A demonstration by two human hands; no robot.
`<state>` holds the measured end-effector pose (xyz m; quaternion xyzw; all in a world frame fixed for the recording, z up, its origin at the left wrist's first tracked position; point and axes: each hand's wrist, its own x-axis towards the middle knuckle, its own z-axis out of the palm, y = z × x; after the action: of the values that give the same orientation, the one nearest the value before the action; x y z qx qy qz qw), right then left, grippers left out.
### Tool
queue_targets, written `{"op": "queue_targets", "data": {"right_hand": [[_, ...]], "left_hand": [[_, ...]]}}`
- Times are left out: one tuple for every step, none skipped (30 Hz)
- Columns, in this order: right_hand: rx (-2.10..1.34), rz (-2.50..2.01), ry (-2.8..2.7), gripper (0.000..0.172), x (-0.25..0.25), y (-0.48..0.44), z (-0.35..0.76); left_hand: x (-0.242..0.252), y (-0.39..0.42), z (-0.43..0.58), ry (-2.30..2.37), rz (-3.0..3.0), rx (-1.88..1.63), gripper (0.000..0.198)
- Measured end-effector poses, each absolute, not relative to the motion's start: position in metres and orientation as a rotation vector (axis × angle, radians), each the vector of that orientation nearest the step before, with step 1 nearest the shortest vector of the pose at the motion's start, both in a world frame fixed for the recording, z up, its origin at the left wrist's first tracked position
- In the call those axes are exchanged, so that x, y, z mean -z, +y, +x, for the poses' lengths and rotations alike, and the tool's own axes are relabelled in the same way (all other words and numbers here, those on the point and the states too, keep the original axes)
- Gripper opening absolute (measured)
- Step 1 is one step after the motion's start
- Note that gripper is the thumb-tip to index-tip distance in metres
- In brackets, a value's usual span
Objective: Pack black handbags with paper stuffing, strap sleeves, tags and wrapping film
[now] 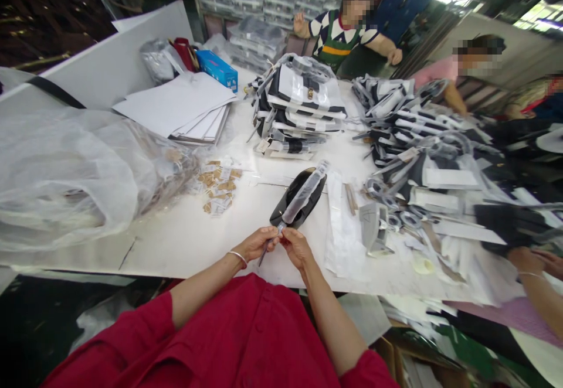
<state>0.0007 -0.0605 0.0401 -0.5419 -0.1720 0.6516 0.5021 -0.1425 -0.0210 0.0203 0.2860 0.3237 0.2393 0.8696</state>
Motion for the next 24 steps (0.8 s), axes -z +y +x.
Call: {"op": "queue_targets", "data": {"right_hand": [[-1.624, -1.292, -0.35, 0.04, -0.039, -0.061, -0.002], [-1.66, -1.288, -0.293, 0.042, -0.038, -0.062, -0.005], [-1.671, -1.294, -0.251, 0.043, -0.037, -0.062, -0.007], [-1.658, -1.311, -0.232, 0.044, -0.036, -0.063, -0.01], [-1.618, -1.335, -0.234, 0.045, -0.036, -0.064, -0.012], [-1.553, -1.366, -0.252, 0.044, -0.036, -0.064, -0.014], [-1.47, -1.399, -0.281, 0.043, -0.037, -0.064, -0.016], [-1.39, -1.429, -0.319, 0.042, -0.039, -0.065, -0.019], [-1.331, -1.448, -0.361, 0.041, -0.041, -0.065, -0.021], [-1.296, -1.453, -0.403, 0.04, -0.043, -0.065, -0.024], [-1.278, -1.444, -0.441, 0.039, -0.046, -0.064, -0.027], [-1.274, -1.428, -0.472, 0.04, -0.048, -0.064, -0.03], [-1.277, -1.412, -0.489, 0.04, -0.049, -0.063, -0.032], [-1.285, -1.401, -0.489, 0.041, -0.05, -0.062, -0.034], [-1.293, -1.398, -0.473, 0.042, -0.049, -0.06, -0.035], [-1.304, -1.405, -0.447, 0.043, -0.048, -0.058, -0.034], [-1.321, -1.421, -0.42, 0.045, -0.046, -0.055, -0.034], [-1.333, -1.449, -0.399, 0.047, -0.044, -0.052, -0.032], [-1.328, -1.486, -0.395, 0.048, -0.041, -0.05, -0.031], [-1.302, -1.524, -0.414, 0.049, -0.038, -0.048, -0.029], [-1.26, -1.554, -0.452, 0.049, -0.035, -0.046, -0.028], [-1.21, -1.567, -0.499, 0.047, -0.033, -0.045, -0.027], [-1.167, -1.563, -0.548, 0.045, -0.03, -0.044, -0.026], [-1.143, -1.544, -0.593, 0.043, -0.028, -0.044, -0.025]], "left_hand": [[-0.021, -0.021, -0.142, 0.673, 0.592, -0.499, 0.045], [-0.021, -0.021, -0.142, 0.671, 0.588, -0.501, 0.045], [-0.021, -0.021, -0.142, 0.671, 0.589, -0.505, 0.046], [-0.021, -0.021, -0.141, 0.673, 0.593, -0.511, 0.046], [-0.02, -0.022, -0.141, 0.677, 0.601, -0.519, 0.046], [-0.02, -0.022, -0.141, 0.68, 0.609, -0.525, 0.046], [-0.019, -0.022, -0.141, 0.687, 0.624, -0.532, 0.046], [-0.018, -0.022, -0.14, 0.698, 0.648, -0.541, 0.046], [-0.017, -0.023, -0.14, 0.715, 0.682, -0.55, 0.046], [-0.017, -0.023, -0.139, 0.741, 0.722, -0.561, 0.046], [-0.017, -0.023, -0.138, 0.774, 0.767, -0.572, 0.047], [-0.018, -0.023, -0.136, 0.81, 0.815, -0.584, 0.048], [-0.019, -0.023, -0.135, 0.845, 0.856, -0.597, 0.049], [-0.02, -0.024, -0.133, 0.874, 0.884, -0.607, 0.049], [-0.021, -0.024, -0.132, 0.89, 0.904, -0.613, 0.05], [-0.021, -0.026, -0.131, 0.89, 0.918, -0.613, 0.05], [-0.02, -0.027, -0.13, 0.877, 0.927, -0.605, 0.05], [-0.019, -0.03, -0.13, 0.858, 0.934, -0.59, 0.05], [-0.016, -0.032, -0.131, 0.84, 0.943, -0.564, 0.051], [-0.011, -0.036, -0.132, 0.824, 0.956, -0.532, 0.052], [-0.006, -0.039, -0.135, 0.82, 0.97, -0.496, 0.054], [0.0, -0.042, -0.138, 0.825, 0.986, -0.458, 0.056], [0.007, -0.045, -0.142, 0.836, 1.005, -0.418, 0.057], [0.013, -0.047, -0.147, 0.855, 1.03, -0.374, 0.057]]}}
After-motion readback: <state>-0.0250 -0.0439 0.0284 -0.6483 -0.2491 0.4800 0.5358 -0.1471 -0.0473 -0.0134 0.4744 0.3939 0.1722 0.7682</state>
